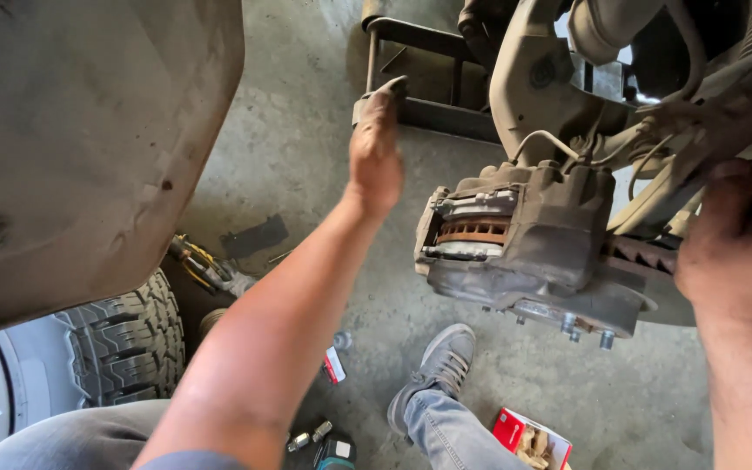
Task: The person removes old brake pads from a caliper, applies lubricant from a tube to new brake pads, and installs the new pads into the caliper assembly.
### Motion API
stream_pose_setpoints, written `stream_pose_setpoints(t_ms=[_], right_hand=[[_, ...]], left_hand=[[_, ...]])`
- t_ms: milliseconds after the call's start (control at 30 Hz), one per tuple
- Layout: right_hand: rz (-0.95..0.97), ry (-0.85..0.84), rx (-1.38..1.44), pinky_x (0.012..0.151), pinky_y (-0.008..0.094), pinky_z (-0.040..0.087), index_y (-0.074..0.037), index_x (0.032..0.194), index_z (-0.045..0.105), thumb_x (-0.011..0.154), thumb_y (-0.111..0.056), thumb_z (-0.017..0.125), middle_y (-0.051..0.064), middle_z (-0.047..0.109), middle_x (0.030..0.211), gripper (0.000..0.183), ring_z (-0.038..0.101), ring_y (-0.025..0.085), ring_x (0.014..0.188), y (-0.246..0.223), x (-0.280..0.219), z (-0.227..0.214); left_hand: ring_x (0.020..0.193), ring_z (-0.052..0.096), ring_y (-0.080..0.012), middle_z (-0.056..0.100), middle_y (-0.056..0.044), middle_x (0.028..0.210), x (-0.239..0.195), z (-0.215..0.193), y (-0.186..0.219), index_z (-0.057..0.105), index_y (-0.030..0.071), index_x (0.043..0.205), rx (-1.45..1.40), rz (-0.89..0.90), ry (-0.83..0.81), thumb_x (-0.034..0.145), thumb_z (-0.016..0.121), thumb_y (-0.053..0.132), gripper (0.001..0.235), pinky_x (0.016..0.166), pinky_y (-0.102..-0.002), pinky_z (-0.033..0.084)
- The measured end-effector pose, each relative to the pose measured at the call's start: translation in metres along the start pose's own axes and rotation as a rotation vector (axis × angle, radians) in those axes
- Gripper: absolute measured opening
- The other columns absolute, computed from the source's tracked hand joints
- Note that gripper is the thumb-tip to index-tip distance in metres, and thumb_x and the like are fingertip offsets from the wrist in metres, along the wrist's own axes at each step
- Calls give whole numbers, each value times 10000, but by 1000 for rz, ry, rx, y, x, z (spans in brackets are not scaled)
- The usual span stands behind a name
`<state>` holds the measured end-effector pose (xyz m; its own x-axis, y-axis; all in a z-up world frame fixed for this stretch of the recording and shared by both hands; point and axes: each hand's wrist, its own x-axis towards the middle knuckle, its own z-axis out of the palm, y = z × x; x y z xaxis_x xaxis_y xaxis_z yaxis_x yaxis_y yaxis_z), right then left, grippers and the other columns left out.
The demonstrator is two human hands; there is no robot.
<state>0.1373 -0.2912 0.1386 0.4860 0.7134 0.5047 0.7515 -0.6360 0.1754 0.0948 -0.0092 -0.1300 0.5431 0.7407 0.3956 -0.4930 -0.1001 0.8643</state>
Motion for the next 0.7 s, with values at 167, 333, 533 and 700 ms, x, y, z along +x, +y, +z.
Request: stream_pose_setpoints(t_ms=[167,333,533,700], right_hand=[[102,-28,-211,808,413,596,127,1221,765,1435,-116,721,249,796,1132,327,771,403,984,22,-20,14],[116,-84,-208,789,417,585,139,1263,735,1419,-105,738,240,780,1133,290,766,401,977,13,-18,2],[101,-47,-135,752,427,529,106,1109,702,1435,-19,705,231,746,1053,350,742,386,919,32,-25,16],[105,-58,-80,866,420,569,153,1237,710,1385,-24,654,260,766,1167,237,753,403,1047,16,-15,6]], left_hand=[[1492,452,-254,514,-133,1562,-17,72,10,527,82,1471,-187,-339,56,1074,507,332,470,1298,-399,287],[1183,668,-200,742,-83,1248,-2,61,46,668,94,1272,-36,-491,-190,1016,458,451,487,1025,-323,489],[911,652,-90,743,20,999,-10,40,100,715,112,1120,-183,-395,-287,996,633,233,192,813,-260,530],[969,701,-192,706,-38,1043,-30,27,136,716,100,985,28,-78,-353,814,720,-35,218,883,-295,594]])
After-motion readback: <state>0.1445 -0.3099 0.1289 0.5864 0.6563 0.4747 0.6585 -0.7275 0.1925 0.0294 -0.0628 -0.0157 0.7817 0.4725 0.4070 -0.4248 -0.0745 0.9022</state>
